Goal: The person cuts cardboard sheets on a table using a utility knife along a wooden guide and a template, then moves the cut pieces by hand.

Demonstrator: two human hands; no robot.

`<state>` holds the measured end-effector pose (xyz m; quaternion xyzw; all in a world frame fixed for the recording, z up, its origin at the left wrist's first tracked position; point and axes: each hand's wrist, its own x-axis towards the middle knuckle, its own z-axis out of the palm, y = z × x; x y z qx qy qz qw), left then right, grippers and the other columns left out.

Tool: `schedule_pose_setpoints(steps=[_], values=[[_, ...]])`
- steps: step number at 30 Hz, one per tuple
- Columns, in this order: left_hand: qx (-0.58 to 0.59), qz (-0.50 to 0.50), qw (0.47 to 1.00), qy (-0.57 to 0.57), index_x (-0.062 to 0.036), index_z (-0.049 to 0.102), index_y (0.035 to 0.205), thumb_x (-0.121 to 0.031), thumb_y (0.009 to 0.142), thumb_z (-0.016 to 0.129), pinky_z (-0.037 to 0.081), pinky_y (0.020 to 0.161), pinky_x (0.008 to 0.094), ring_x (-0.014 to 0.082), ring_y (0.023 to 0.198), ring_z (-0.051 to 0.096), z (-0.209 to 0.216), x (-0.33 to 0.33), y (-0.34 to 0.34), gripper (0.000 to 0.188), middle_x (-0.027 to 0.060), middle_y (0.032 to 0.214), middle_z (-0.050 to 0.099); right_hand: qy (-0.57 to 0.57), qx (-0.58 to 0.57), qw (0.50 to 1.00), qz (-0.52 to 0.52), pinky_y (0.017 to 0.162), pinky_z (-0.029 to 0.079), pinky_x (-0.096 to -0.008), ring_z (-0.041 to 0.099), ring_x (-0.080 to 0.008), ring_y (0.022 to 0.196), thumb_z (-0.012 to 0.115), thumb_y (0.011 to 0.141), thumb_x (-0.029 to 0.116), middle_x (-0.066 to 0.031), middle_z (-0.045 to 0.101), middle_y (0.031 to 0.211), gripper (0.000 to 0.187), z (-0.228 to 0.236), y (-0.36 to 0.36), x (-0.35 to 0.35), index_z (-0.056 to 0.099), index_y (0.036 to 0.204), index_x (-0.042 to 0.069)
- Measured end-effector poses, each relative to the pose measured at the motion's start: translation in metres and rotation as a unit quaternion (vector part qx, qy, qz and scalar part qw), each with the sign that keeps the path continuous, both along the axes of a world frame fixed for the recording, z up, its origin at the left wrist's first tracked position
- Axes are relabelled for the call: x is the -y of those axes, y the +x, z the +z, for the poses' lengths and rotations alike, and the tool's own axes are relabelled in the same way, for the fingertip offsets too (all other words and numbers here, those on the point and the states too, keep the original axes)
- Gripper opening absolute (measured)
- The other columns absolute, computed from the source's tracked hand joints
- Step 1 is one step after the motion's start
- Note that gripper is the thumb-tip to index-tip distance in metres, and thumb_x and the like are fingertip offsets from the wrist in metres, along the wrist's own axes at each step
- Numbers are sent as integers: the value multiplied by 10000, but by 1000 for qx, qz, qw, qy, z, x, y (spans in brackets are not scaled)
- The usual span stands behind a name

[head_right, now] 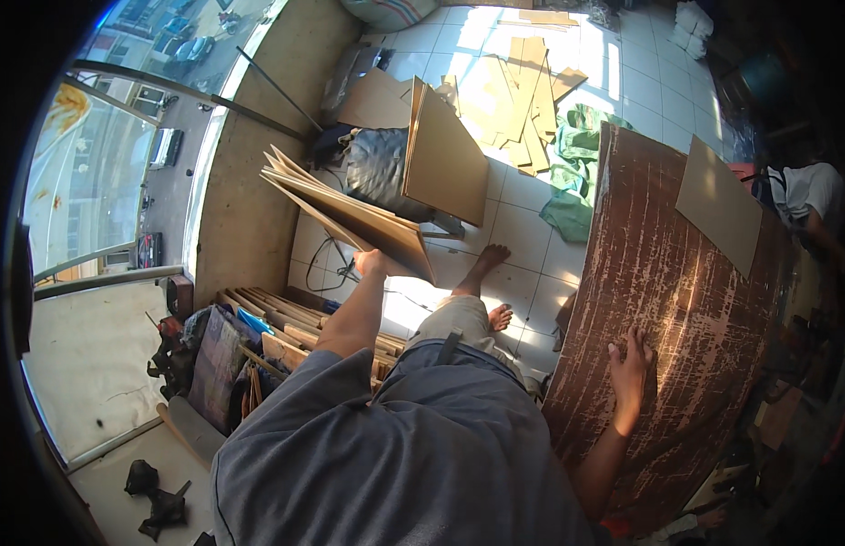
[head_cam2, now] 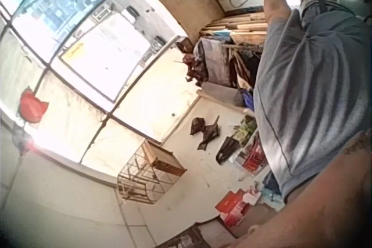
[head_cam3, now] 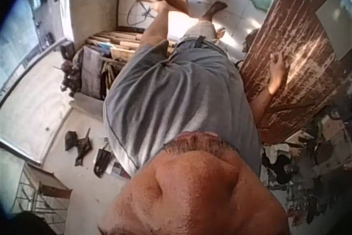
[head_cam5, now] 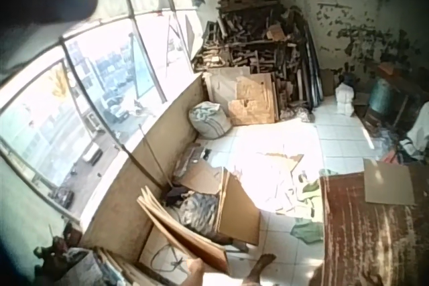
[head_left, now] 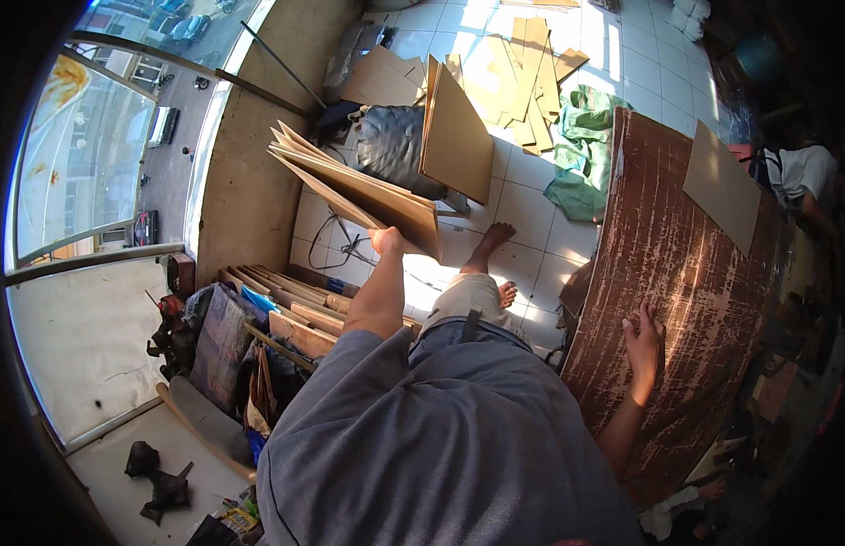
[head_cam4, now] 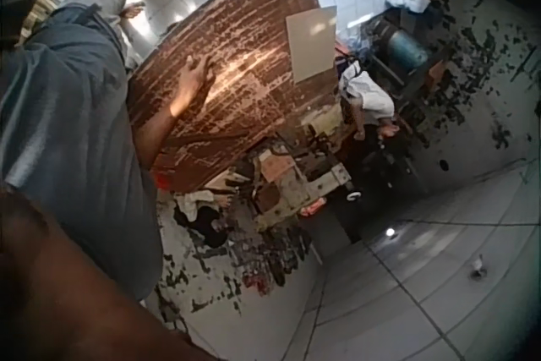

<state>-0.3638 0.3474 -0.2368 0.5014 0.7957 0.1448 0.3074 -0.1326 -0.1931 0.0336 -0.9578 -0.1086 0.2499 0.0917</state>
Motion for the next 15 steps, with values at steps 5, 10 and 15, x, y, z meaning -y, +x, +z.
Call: schedule_pose_setpoints(steps=[5,10,15], values=[[-24,-3,1000,-7,-46,622,1108,-157,780,715,546,864,437,359,952,698,14,-29,-38,359,191,1029,715,-25,-24,999,-16,1157,305,-419,340,-348,1427,591,975,315,-162,369,1562,612,7,3,-6,404,1492,45],[8,-23,1000,12,-104,664,1131,-119,815,628,548,860,449,363,950,700,43,-35,-41,318,170,990,729,-57,-40,998,-12,1146,326,-439,357,-360,1414,610,965,316,-191,373,1549,604,13,7,-21,438,1464,23],[-95,-48,992,61,-111,670,1170,-132,810,646,559,821,416,331,933,715,79,-62,-78,361,154,1015,735,-98,-35,995,-8,1150,312,-477,402,-428,1363,612,960,290,-250,385,1520,591,7,9,-23,451,1443,-11]])
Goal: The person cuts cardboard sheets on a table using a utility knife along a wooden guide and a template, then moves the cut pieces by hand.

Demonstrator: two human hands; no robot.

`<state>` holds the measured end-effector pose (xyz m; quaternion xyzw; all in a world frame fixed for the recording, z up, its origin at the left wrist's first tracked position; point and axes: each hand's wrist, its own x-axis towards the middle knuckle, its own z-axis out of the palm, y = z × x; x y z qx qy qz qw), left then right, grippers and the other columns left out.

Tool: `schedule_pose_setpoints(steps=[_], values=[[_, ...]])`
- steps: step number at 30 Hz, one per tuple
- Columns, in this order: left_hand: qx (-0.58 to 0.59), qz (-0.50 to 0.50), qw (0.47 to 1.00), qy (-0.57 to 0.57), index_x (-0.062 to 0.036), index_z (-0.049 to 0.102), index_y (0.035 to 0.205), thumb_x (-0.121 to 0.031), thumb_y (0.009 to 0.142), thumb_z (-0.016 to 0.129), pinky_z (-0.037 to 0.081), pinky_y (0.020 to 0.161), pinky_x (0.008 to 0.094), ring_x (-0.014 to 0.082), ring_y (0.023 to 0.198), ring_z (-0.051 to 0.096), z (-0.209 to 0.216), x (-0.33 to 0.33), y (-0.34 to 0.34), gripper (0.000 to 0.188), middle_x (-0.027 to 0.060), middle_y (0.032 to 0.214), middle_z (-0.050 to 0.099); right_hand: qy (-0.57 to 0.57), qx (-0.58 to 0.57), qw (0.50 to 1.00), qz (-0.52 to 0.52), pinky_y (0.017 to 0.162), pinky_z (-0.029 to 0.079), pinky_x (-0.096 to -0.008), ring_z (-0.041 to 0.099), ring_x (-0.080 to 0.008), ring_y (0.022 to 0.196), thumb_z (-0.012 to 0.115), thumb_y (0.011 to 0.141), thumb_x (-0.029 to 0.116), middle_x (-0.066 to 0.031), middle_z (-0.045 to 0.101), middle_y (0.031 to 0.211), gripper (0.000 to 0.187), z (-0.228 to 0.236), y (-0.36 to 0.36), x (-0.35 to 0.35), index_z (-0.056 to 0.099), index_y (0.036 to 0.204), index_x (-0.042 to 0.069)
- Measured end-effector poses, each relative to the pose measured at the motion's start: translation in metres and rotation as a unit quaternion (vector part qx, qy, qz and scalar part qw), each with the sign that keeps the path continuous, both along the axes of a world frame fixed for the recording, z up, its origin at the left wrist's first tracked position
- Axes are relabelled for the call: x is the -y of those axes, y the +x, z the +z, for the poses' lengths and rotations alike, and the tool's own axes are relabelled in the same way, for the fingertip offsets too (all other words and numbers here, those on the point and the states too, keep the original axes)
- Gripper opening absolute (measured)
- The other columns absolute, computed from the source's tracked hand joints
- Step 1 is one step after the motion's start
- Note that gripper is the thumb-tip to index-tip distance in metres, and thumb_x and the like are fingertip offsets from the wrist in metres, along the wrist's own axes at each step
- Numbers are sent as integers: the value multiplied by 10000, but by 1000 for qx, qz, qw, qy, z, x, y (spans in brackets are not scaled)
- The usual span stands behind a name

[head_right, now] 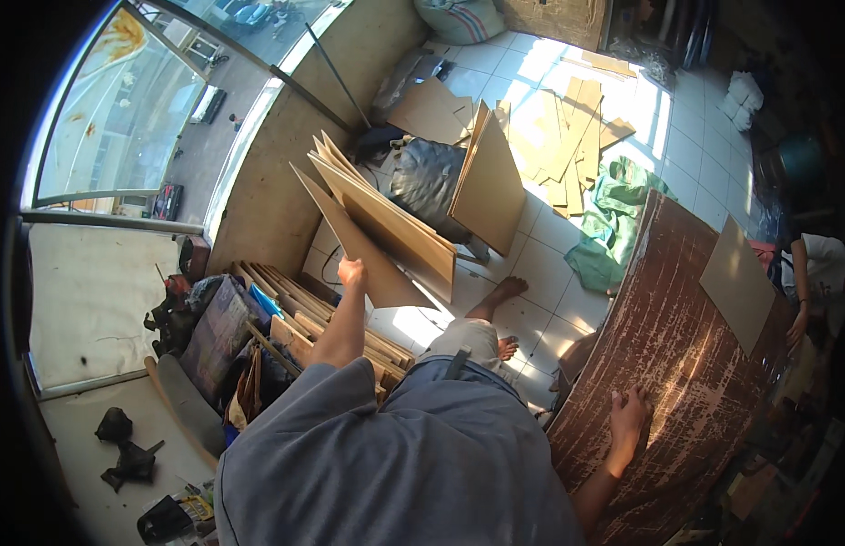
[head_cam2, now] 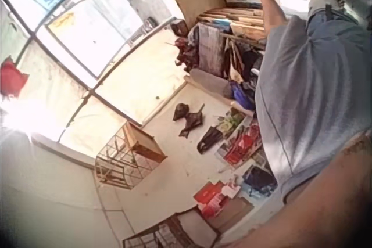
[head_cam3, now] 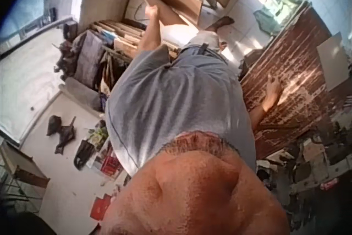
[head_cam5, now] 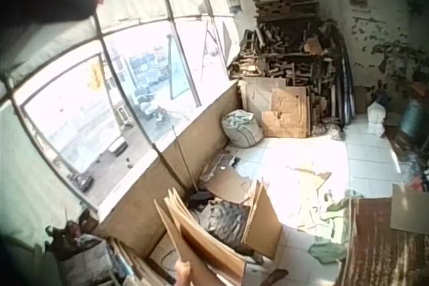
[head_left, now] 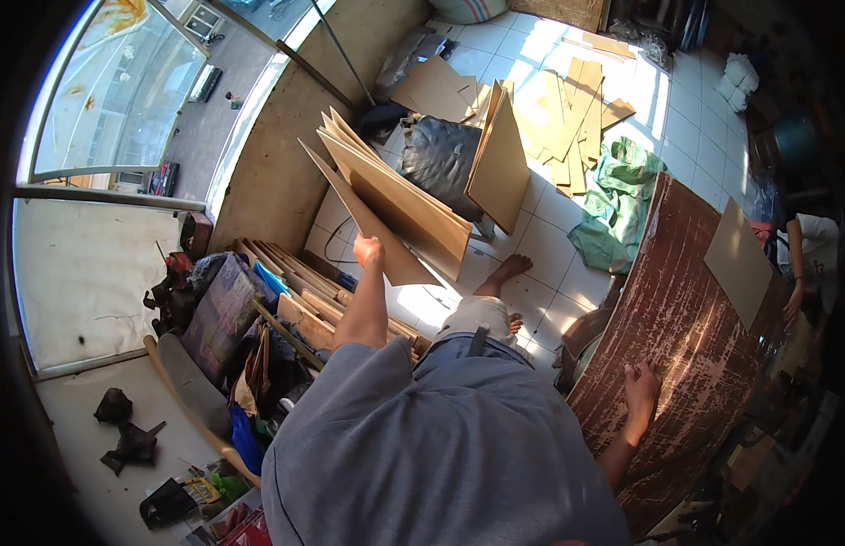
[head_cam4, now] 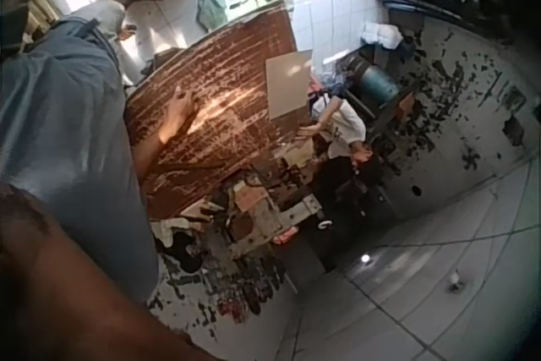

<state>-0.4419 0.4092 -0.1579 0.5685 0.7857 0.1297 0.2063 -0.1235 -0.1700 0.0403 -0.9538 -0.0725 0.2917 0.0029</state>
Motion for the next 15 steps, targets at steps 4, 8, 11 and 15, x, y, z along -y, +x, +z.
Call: schedule_pose_setpoints(steps=[4,8,11,15], values=[[181,-21,983,36,-71,699,1145,-101,829,678,544,804,366,222,902,723,55,8,-37,317,115,1040,749,-12,-31,999,17,1146,334,-447,376,-416,1391,628,939,343,-242,403,1510,617,-7,13,3,480,1412,-25],[324,-31,940,102,12,669,1110,-14,874,647,510,681,278,121,766,641,95,1,-71,239,40,938,709,29,-16,999,-13,1148,330,-446,382,-404,1394,625,939,354,-244,395,1515,620,-9,13,1,484,1402,-34],[398,-71,909,99,29,658,1103,-22,901,634,499,684,269,110,772,630,168,-2,-88,210,34,927,707,71,11,997,14,1148,330,-439,384,-384,1400,629,939,351,-242,422,1498,607,2,13,-15,492,1400,-19],[382,-123,904,149,30,654,1101,-62,932,631,494,674,248,91,767,624,274,4,-99,193,30,934,702,206,22,978,25,1149,327,-442,390,-378,1397,625,949,324,-229,440,1488,562,14,14,-52,502,1403,16]])
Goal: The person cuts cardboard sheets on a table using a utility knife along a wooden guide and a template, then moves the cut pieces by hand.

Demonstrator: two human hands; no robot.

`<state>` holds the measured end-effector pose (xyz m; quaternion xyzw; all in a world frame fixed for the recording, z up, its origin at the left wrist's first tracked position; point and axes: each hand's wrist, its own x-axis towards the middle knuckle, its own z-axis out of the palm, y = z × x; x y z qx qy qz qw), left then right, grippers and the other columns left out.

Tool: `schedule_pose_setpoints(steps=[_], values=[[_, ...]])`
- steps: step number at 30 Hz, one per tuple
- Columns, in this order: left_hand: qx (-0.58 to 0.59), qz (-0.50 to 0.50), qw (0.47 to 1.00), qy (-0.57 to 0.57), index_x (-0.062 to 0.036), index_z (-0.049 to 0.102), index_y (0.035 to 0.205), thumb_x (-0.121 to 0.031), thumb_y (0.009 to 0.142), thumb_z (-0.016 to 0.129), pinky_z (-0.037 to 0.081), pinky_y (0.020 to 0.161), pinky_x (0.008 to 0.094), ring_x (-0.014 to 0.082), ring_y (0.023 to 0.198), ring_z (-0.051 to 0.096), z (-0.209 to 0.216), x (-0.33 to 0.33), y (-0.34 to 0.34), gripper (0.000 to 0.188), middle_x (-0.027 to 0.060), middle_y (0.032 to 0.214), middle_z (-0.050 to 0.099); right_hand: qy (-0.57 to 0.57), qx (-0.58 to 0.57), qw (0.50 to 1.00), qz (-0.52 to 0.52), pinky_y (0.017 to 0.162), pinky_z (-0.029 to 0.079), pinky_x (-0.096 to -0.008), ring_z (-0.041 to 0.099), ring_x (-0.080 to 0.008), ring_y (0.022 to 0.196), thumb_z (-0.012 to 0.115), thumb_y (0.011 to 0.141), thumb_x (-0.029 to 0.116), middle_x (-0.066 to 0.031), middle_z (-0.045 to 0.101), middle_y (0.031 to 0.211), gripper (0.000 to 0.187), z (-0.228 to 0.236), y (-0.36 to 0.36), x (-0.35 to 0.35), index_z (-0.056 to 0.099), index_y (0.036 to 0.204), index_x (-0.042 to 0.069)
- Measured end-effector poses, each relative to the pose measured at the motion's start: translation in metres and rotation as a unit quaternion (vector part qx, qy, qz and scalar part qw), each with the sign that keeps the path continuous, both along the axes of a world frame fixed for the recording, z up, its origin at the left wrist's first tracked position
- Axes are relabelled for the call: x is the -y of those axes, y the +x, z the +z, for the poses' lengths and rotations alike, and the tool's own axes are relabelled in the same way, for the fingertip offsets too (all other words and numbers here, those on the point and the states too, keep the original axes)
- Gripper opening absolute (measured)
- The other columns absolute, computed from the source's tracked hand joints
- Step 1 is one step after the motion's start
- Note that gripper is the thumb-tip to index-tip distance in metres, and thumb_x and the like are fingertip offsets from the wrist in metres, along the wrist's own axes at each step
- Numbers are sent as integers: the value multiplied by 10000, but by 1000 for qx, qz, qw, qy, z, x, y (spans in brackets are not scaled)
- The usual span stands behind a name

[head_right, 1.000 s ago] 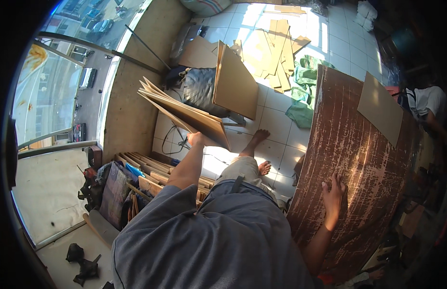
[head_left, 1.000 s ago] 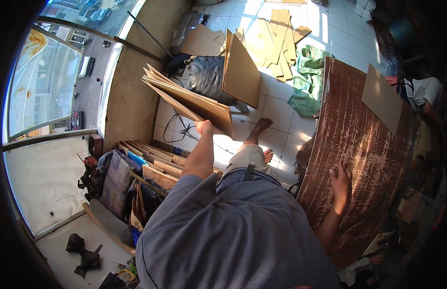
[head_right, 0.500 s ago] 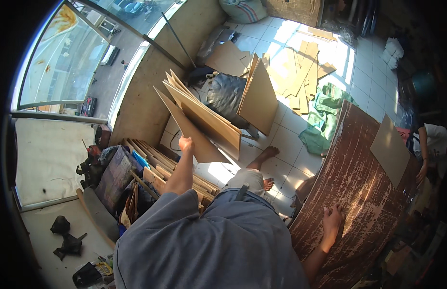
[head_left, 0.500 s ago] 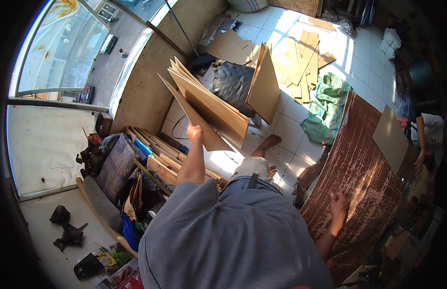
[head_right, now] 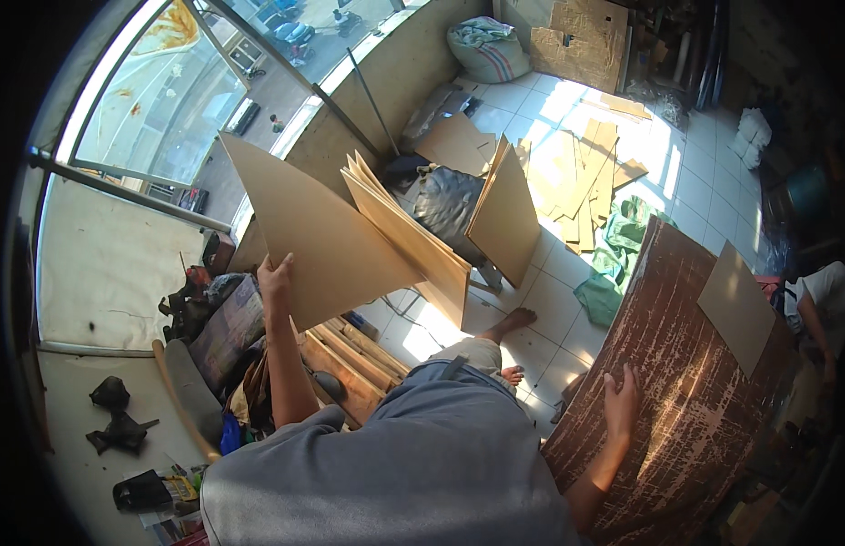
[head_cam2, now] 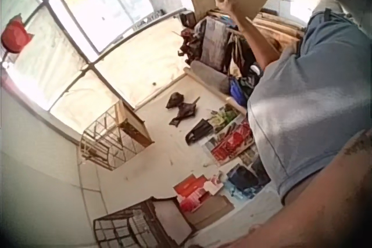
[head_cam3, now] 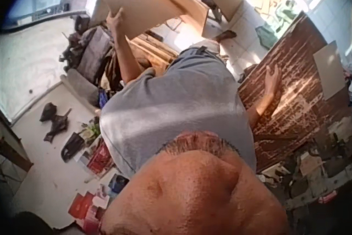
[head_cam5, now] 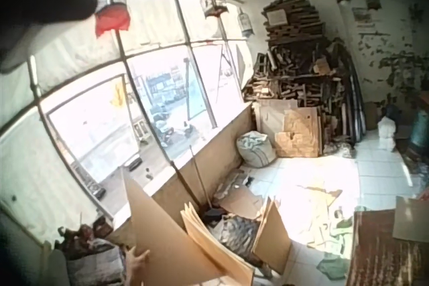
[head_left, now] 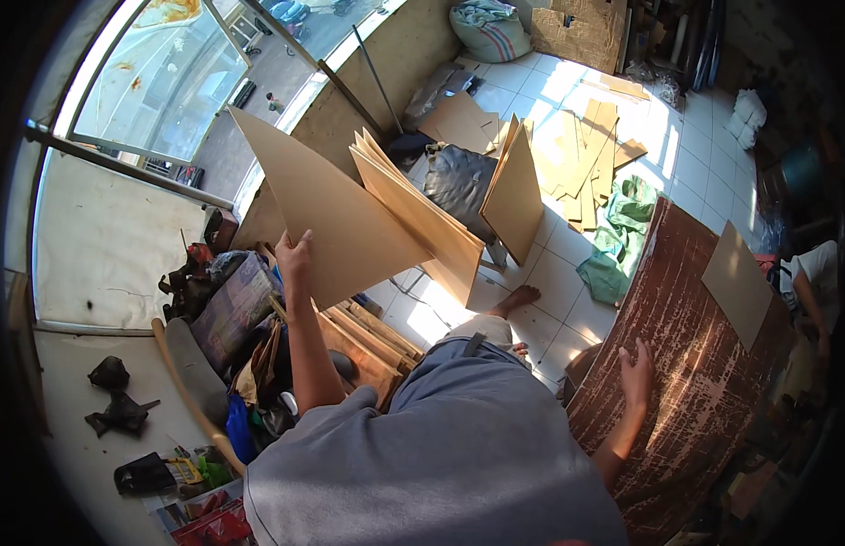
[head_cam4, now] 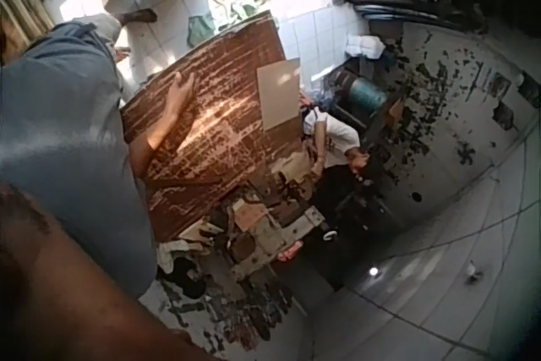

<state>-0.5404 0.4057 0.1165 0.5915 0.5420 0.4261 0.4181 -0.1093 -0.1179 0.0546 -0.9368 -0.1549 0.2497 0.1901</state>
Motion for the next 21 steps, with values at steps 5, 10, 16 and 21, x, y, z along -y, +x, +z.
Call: schedule_pose_setpoints(steps=[5,10,16,21], values=[[-22,-18,995,93,34,647,1117,-78,951,620,495,702,252,89,791,623,108,40,18,202,35,946,702,148,-11,983,108,1116,369,-422,450,-372,1358,634,948,279,-217,479,1462,488,12,-4,-59,549,1350,14],[-34,11,981,189,53,633,1163,-95,958,625,491,825,276,127,921,633,180,88,39,253,77,1048,697,298,-40,938,173,1046,435,-397,545,-332,1274,659,942,273,-205,572,1372,454,30,-10,-111,584,1312,21],[19,8,960,279,55,608,1261,-119,913,701,476,953,313,190,1059,614,235,122,27,400,121,1167,668,361,-145,908,154,999,474,-403,582,-294,1236,664,948,302,-205,607,1324,472,45,0,-145,581,1322,25],[106,-11,937,333,49,601,1274,-176,910,702,479,988,375,249,1099,600,271,142,14,439,142,1210,643,416,-136,888,140,1026,461,-401,557,-313,1268,641,965,350,-219,573,1358,577,52,24,-157,488,1397,-1]])
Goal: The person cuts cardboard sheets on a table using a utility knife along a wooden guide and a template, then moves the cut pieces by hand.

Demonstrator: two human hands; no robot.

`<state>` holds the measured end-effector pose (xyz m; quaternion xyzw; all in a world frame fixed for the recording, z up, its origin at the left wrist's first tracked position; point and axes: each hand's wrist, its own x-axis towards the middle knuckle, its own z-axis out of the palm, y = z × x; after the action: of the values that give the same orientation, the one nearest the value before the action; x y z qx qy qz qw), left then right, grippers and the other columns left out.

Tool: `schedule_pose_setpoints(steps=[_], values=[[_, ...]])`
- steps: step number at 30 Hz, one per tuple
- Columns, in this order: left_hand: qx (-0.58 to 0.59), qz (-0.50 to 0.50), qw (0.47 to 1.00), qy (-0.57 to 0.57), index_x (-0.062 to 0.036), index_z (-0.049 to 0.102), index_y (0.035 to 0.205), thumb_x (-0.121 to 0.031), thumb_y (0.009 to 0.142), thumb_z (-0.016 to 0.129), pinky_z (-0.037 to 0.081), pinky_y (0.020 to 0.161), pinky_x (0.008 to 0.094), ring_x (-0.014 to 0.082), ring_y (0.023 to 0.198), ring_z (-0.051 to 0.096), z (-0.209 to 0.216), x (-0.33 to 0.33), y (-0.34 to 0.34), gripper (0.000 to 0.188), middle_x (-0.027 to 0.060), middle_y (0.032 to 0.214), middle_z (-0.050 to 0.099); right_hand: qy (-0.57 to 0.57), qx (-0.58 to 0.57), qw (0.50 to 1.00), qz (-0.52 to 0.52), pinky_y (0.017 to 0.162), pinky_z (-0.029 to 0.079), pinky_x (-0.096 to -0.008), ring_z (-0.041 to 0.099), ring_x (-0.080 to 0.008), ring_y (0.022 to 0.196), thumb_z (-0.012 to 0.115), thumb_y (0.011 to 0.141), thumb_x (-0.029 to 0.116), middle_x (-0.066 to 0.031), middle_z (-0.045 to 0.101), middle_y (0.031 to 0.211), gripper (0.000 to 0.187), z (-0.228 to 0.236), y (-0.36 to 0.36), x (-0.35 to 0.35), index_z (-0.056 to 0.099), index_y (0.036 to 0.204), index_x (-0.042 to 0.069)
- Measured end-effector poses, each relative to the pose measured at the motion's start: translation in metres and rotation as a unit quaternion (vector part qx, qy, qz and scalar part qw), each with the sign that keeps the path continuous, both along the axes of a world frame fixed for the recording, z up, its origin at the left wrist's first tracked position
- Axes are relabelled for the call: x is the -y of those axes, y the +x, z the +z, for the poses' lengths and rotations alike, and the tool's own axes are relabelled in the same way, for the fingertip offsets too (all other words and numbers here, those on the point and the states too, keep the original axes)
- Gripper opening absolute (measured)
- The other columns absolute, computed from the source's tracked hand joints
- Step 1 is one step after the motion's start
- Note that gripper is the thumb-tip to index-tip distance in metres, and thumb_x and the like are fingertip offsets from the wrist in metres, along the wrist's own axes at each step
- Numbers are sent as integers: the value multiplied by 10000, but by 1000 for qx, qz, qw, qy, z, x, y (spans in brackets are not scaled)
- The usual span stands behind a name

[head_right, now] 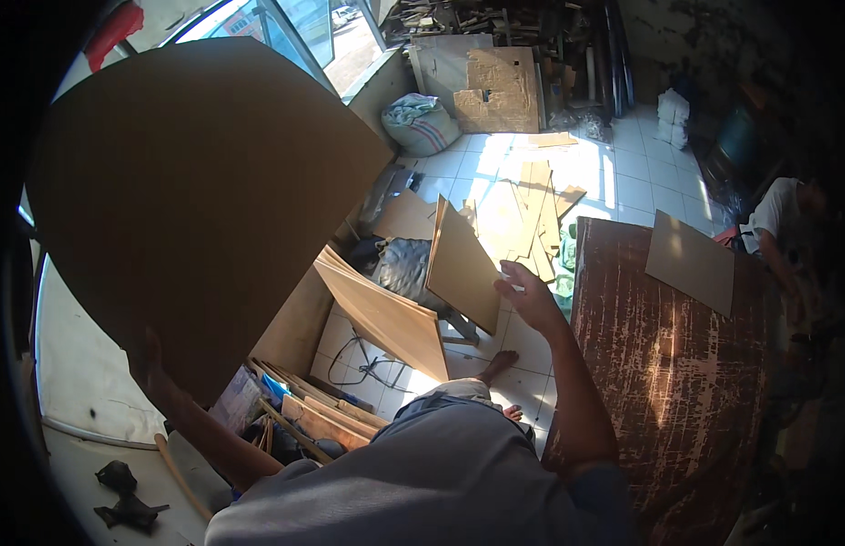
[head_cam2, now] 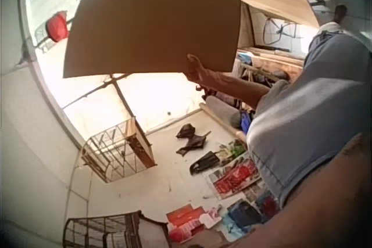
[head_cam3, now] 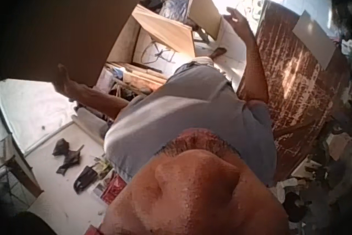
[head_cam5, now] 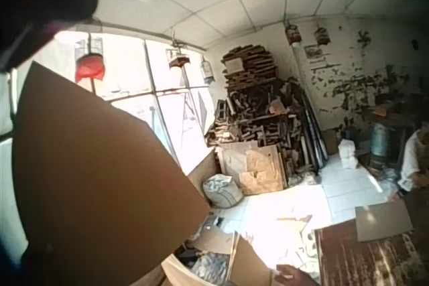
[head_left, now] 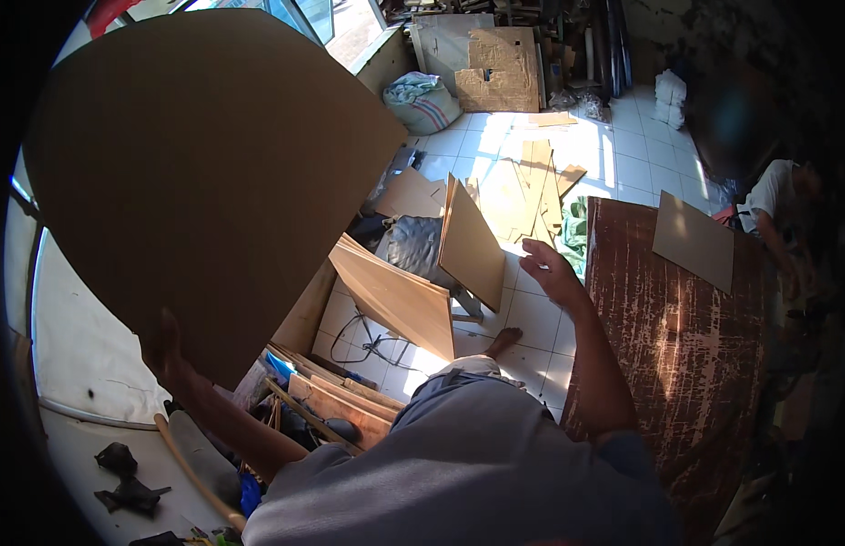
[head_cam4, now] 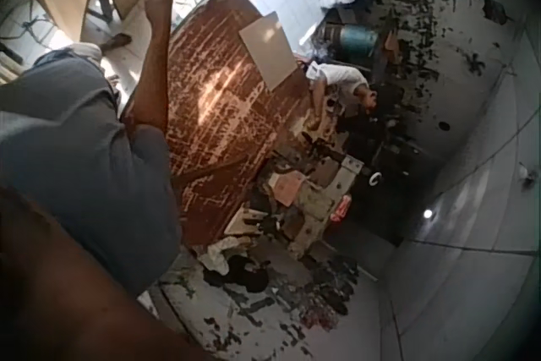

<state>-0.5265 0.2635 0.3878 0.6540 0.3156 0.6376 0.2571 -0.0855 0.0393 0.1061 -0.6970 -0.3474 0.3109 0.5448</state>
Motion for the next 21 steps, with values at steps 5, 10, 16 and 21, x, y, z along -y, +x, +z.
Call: schedule_pose_setpoints(steps=[5,10,16,21], values=[[-82,41,987,134,45,601,1272,-281,965,614,531,893,417,302,1073,627,-14,-83,-89,448,189,1231,629,146,65,971,-179,1141,356,-385,413,-300,1403,578,1017,281,-218,459,1471,541,24,92,19,414,1439,-16],[-234,131,900,343,39,549,1335,-343,1044,469,560,856,432,350,1068,636,-26,-162,-123,487,223,1287,588,130,179,922,-319,1159,300,-386,402,-300,1409,512,998,536,-232,464,1470,724,87,170,97,418,1456,-17],[-77,-145,983,79,37,541,1330,-416,984,579,520,917,461,352,1097,613,-36,-207,-33,571,225,1283,585,261,-29,924,-277,1147,306,-395,468,-275,1350,444,979,638,-211,484,1453,825,94,164,197,359,1495,1],[-40,-371,928,3,23,489,1369,-353,904,696,450,1004,449,309,1207,542,-46,-221,68,633,182,1373,528,211,21,931,-296,1025,433,-326,566,-196,1220,546,986,508,-108,620,1289,627,74,89,265,470,1427,68]])
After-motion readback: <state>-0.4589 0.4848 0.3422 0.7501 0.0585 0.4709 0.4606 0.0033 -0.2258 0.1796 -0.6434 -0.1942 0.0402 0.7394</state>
